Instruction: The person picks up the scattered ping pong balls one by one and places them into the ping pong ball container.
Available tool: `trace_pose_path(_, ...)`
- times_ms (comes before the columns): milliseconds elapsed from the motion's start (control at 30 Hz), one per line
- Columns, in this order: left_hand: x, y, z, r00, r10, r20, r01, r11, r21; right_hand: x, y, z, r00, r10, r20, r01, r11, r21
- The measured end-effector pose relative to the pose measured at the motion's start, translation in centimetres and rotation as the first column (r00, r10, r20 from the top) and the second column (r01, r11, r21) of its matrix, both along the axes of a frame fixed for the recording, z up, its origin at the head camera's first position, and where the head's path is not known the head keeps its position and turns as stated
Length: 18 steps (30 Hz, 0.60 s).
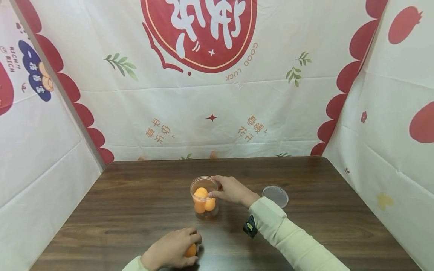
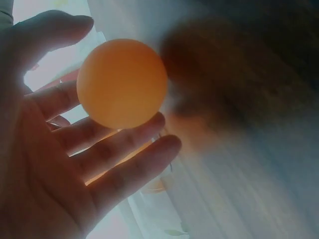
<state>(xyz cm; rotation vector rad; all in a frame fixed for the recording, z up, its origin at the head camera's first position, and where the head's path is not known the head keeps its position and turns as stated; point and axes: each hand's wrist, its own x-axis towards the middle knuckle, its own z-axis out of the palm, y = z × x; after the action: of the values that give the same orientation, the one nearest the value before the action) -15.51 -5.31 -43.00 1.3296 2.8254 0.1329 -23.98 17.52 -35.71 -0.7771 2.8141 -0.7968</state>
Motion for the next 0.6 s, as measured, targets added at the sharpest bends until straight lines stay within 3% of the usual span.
trace_pose_path(600,-0.22,-0.23,0.27,1.0,-0.03,0.006,0.03,1.0,0.006,0.02,-0.13,0.08,1.0,-0.002,0.007,0.002,1.0,0.006)
